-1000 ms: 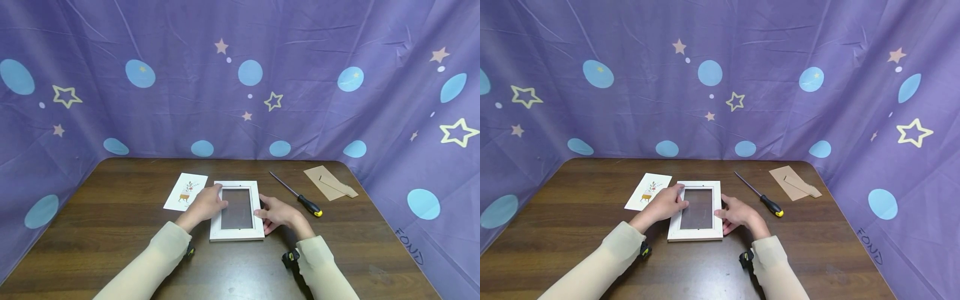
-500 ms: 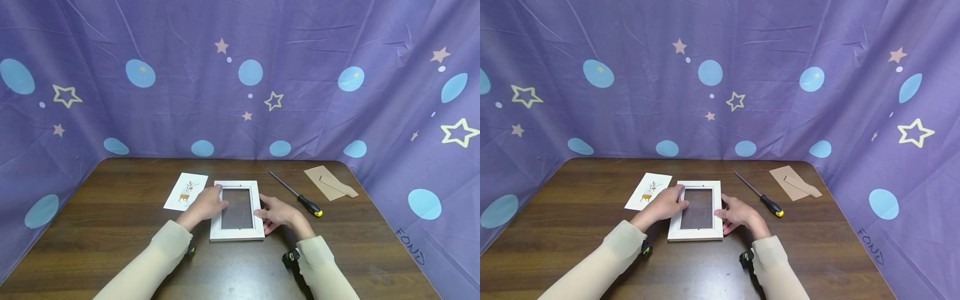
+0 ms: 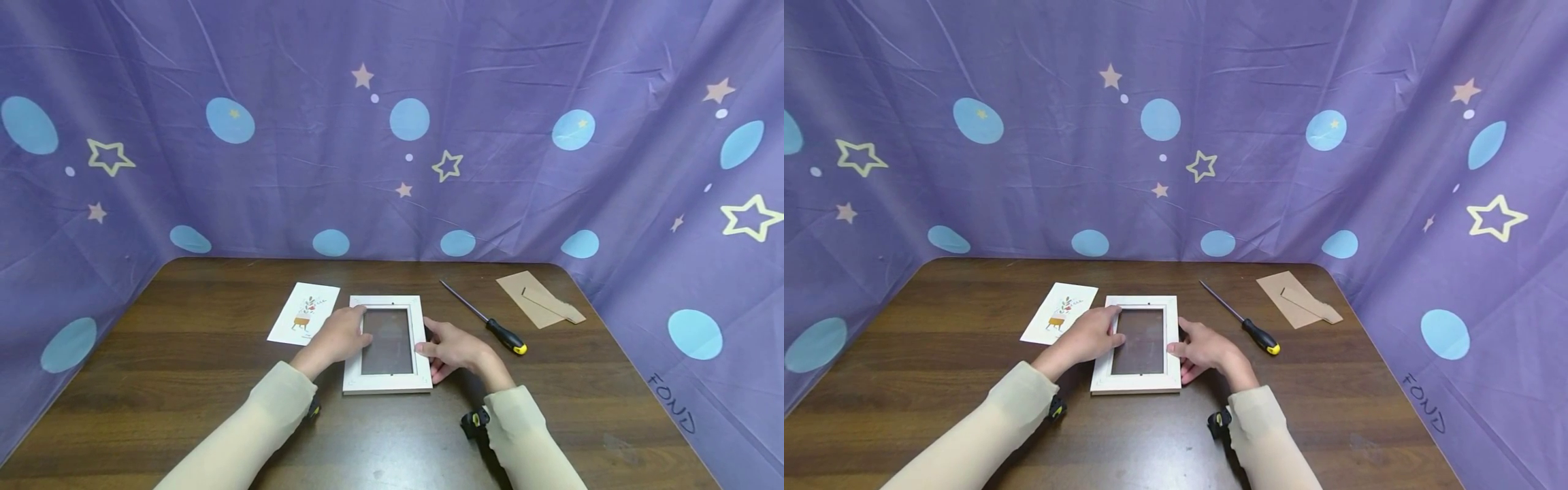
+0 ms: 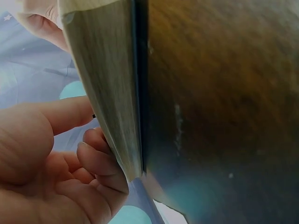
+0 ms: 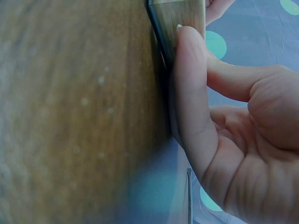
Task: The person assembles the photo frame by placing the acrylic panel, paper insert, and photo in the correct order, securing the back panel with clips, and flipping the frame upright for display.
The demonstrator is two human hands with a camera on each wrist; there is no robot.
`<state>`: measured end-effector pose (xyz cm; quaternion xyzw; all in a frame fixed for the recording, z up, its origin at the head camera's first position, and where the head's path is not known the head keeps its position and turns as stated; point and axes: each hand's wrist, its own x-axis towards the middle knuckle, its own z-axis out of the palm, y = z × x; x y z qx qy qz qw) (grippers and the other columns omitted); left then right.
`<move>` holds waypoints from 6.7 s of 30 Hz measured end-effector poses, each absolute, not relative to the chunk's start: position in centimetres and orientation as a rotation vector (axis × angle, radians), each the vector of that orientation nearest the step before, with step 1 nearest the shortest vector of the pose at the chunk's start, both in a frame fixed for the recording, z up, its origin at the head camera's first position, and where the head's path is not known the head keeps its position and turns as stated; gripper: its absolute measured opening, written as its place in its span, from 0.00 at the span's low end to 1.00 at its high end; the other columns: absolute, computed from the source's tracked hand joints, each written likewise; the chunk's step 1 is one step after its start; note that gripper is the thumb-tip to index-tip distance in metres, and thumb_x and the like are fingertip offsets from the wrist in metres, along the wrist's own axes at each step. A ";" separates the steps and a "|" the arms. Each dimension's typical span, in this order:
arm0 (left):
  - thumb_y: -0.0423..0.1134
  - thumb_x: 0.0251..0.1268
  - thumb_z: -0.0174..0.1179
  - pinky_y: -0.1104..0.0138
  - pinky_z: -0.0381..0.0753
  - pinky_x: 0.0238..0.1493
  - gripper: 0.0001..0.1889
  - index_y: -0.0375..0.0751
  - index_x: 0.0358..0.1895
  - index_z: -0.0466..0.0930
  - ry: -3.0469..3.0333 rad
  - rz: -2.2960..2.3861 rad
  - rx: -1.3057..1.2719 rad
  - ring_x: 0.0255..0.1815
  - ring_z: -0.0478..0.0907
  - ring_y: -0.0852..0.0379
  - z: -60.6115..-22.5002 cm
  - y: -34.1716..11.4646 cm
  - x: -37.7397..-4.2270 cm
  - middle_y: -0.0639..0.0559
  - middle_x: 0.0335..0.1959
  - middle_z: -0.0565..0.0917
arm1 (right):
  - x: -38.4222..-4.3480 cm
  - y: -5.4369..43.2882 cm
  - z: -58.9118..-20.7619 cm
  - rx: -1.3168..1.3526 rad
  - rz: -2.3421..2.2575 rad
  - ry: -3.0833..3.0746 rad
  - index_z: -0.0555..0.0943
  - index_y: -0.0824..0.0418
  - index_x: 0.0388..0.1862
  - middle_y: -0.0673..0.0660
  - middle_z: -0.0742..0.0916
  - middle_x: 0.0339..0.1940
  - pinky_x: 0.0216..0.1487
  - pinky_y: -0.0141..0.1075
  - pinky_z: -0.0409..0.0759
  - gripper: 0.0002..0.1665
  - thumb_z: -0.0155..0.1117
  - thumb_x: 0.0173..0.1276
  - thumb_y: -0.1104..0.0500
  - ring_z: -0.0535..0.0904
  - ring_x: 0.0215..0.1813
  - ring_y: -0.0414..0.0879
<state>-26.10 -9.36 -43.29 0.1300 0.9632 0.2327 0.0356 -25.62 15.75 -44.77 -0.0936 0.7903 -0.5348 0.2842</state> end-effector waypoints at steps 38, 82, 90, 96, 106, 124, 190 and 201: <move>0.37 0.64 0.64 0.52 0.78 0.49 0.27 0.28 0.65 0.73 3.098 0.939 0.486 0.40 0.78 0.48 -41.5 -14.2 -27.0 0.47 0.36 0.82 | -25.5 15.7 -44.9 -0.252 -1.455 2.090 0.48 0.59 0.83 0.68 0.80 0.37 0.28 0.49 0.89 0.43 0.58 0.77 0.62 0.82 0.24 0.52; 0.51 0.62 0.68 0.45 0.76 0.47 0.35 0.25 0.60 0.72 3.048 0.386 0.027 0.55 0.64 0.33 -43.1 -15.8 -28.3 0.28 0.56 0.67 | -25.5 15.8 -44.7 -0.232 -1.418 2.123 0.49 0.58 0.83 0.68 0.80 0.38 0.28 0.48 0.89 0.44 0.59 0.76 0.60 0.82 0.25 0.52; 0.47 0.60 0.66 0.43 0.79 0.42 0.30 0.26 0.57 0.74 3.083 0.357 0.066 0.52 0.69 0.33 -42.9 -15.4 -28.3 0.29 0.51 0.72 | -25.4 15.8 -44.9 -0.231 -1.425 2.120 0.48 0.59 0.83 0.68 0.80 0.38 0.28 0.48 0.89 0.44 0.59 0.77 0.61 0.82 0.24 0.52; 0.43 0.54 0.63 0.44 0.80 0.36 0.22 0.28 0.48 0.80 3.118 0.392 0.068 0.46 0.73 0.33 -42.3 -15.5 -28.2 0.32 0.47 0.74 | -25.4 15.8 -44.9 -0.238 -1.432 2.110 0.47 0.60 0.83 0.68 0.80 0.37 0.28 0.48 0.89 0.44 0.59 0.77 0.61 0.82 0.24 0.52; 0.44 0.56 0.61 0.50 0.79 0.27 0.14 0.34 0.30 0.81 3.131 0.283 0.134 0.30 0.76 0.42 -41.1 -15.6 -28.0 0.40 0.30 0.79 | -25.5 15.9 -44.7 -0.230 -1.417 2.119 0.48 0.59 0.83 0.68 0.79 0.38 0.27 0.47 0.88 0.44 0.59 0.76 0.60 0.82 0.24 0.51; 0.28 0.57 0.57 0.53 0.79 0.17 0.10 0.36 0.18 0.76 3.281 0.426 0.248 0.20 0.75 0.46 -39.3 -16.0 -27.8 0.43 0.19 0.76 | -25.5 15.9 -44.8 -0.223 -1.414 2.122 0.49 0.57 0.83 0.68 0.79 0.39 0.28 0.47 0.88 0.44 0.59 0.76 0.60 0.82 0.24 0.52; 0.34 0.58 0.68 0.62 0.83 0.28 0.29 0.34 0.61 0.66 2.685 1.251 0.194 0.25 0.81 0.52 -42.2 -11.3 -25.3 0.46 0.31 0.81 | -25.4 15.7 -44.6 -0.247 -1.394 2.150 0.51 0.57 0.83 0.67 0.80 0.37 0.28 0.47 0.89 0.42 0.58 0.77 0.62 0.82 0.26 0.52; 0.38 0.61 0.69 0.63 0.79 0.29 0.39 0.42 0.74 0.62 2.869 0.992 0.210 0.31 0.76 0.52 -42.4 -10.2 -25.1 0.48 0.31 0.78 | -25.3 15.6 -44.5 -0.243 -1.400 2.146 0.49 0.60 0.82 0.67 0.80 0.37 0.29 0.48 0.89 0.43 0.58 0.77 0.62 0.83 0.26 0.53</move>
